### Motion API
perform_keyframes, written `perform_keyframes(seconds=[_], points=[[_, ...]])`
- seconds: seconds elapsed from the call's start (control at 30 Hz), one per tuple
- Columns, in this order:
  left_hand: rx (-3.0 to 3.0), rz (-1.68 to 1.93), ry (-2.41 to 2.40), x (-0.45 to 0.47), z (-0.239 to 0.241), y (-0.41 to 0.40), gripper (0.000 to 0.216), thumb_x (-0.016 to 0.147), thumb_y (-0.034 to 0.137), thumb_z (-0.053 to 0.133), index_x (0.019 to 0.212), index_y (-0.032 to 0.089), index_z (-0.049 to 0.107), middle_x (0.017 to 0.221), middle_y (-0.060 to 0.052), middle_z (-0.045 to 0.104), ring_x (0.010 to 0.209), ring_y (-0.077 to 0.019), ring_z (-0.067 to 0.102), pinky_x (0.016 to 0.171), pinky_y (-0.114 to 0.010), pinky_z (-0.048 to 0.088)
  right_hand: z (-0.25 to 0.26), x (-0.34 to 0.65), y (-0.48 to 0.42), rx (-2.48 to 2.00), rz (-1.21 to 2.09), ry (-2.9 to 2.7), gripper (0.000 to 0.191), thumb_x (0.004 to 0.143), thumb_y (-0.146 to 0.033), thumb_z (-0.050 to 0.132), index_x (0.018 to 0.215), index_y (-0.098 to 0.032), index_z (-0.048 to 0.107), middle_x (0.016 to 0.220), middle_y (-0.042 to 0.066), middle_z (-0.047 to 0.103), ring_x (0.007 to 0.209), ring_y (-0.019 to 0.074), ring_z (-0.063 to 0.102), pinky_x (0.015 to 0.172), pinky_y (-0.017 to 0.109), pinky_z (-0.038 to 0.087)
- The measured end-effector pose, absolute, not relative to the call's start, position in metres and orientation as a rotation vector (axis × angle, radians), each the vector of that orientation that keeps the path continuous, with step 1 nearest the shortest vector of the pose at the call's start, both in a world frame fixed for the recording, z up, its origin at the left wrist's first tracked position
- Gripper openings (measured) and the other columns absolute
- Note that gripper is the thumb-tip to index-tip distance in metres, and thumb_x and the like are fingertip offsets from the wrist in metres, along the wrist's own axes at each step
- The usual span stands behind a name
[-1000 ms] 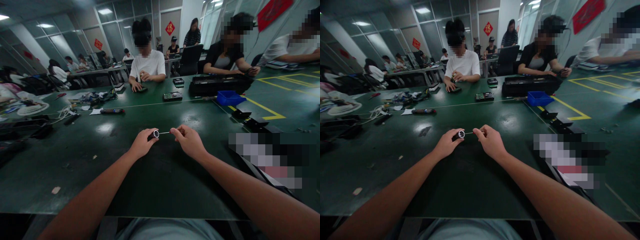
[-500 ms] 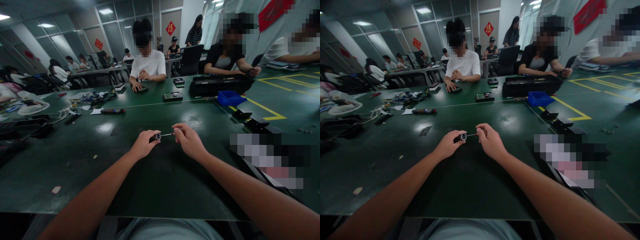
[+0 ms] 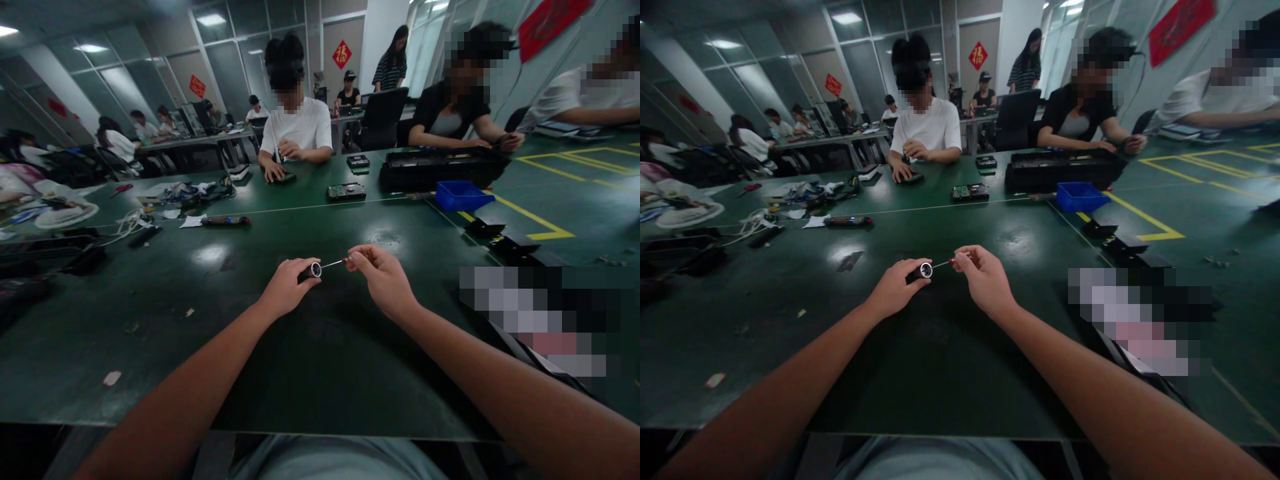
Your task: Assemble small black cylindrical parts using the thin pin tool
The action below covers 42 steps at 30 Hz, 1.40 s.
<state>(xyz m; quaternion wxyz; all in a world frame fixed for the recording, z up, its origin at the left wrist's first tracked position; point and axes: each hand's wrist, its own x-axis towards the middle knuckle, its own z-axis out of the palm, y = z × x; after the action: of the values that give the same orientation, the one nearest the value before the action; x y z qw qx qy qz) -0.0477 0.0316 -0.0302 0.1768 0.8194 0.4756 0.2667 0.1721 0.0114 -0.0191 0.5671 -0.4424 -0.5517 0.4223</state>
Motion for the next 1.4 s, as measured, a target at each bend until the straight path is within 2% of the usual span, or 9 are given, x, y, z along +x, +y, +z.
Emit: perform_keyframes(seconds=[0.17,0.3,0.37,0.6,0.8,0.93,1.13,1.3,1.4], points=[[2.262,0.841,1.32,-0.049,-0.026,0.032,0.042,0.092,0.029,0.067,0.133,0.026,0.061,0.125,-0.004,0.068,0.115,-0.0234,0.06,0.106,-0.044,0.042,-0.019,0.168,0.011,-0.962,1.185,-1.025,0.031,0.083,-0.05,0.07,0.09,-0.02,0.068,0.081,0.002,0.068,0.077,0.0174,0.065,0.08,0.037,0.054],[2.422,0.741,1.271,-0.052,-0.023,0.034,0.041,0.094,0.03,0.066,0.134,0.03,0.06,0.132,-0.003,0.066,0.125,-0.0245,0.056,0.12,-0.056,0.02,-0.022,0.171,0.017,-0.98,1.34,-0.853,0.027,0.084,-0.046,0.071,0.08,-0.021,0.065,0.07,0.0,0.061,0.065,0.0149,0.058,0.073,0.035,0.056],[2.447,0.681,1.292,-0.053,-0.023,0.035,0.041,0.094,0.031,0.065,0.135,0.031,0.059,0.134,-0.003,0.064,0.127,-0.0252,0.054,0.121,-0.059,0.016,-0.022,0.174,0.02,-1.03,1.333,-0.801,0.024,0.087,-0.042,0.067,0.076,-0.021,0.063,0.068,-0.001,0.057,0.061,0.0135,0.054,0.07,0.034,0.056],[2.422,0.593,1.328,-0.05,-0.022,0.033,0.039,0.094,0.031,0.064,0.134,0.028,0.06,0.129,-0.005,0.066,0.124,-0.0267,0.055,0.119,-0.06,0.021,-0.023,0.176,0.019,-1.122,1.082,-1.015,0.024,0.091,-0.045,0.058,0.087,-0.022,0.062,0.08,0.003,0.063,0.073,0.0174,0.06,0.073,0.036,0.056],[2.304,0.757,1.326,-0.047,-0.023,0.032,0.033,0.09,0.024,0.068,0.122,0.02,0.064,0.122,-0.008,0.066,0.113,-0.025,0.06,0.102,-0.042,0.046,-0.025,0.176,0.017,-1.115,0.936,-1.103,0.025,0.093,-0.047,0.056,0.091,-0.023,0.062,0.082,0.002,0.064,0.073,0.0167,0.06,0.072,0.034,0.052],[2.256,0.782,1.314,-0.047,-0.024,0.03,0.038,0.091,0.022,0.065,0.128,0.02,0.06,0.124,-0.008,0.065,0.115,-0.0244,0.06,0.103,-0.041,0.046,-0.022,0.177,0.015,-1.123,0.873,-1.112,0.024,0.095,-0.045,0.054,0.093,-0.022,0.062,0.084,0.003,0.064,0.075,0.0169,0.06,0.074,0.035,0.052],[2.183,0.73,1.268,-0.043,-0.019,0.021,0.043,0.1,0.025,0.047,0.143,0.022,0.045,0.134,-0.01,0.056,0.12,-0.0233,0.055,0.104,-0.041,0.045,-0.02,0.179,0.014,-1.137,0.839,-1.162,0.026,0.097,-0.047,0.051,0.096,-0.023,0.061,0.087,0.004,0.065,0.077,0.0175,0.061,0.074,0.035,0.052],[2.175,0.678,1.33,-0.033,-0.009,0.012,0.033,0.095,0.04,0.059,0.12,0.019,0.056,0.11,-0.008,0.063,0.095,-0.0232,0.06,0.083,-0.038,0.051,-0.023,0.18,0.014,-1.121,0.833,-1.168,0.026,0.096,-0.048,0.052,0.097,-0.023,0.062,0.087,0.003,0.065,0.077,0.0174,0.061,0.075,0.034,0.052],[2.296,0.534,1.255,-0.026,-0.006,0.007,0.024,0.094,0.04,0.061,0.104,0.019,0.062,0.101,-0.006,0.065,0.088,-0.0222,0.061,0.076,-0.036,0.049,-0.022,0.18,0.015,-1.119,0.833,-1.173,0.027,0.096,-0.048,0.052,0.097,-0.023,0.062,0.087,0.003,0.065,0.078,0.0175,0.062,0.075,0.034,0.052]])
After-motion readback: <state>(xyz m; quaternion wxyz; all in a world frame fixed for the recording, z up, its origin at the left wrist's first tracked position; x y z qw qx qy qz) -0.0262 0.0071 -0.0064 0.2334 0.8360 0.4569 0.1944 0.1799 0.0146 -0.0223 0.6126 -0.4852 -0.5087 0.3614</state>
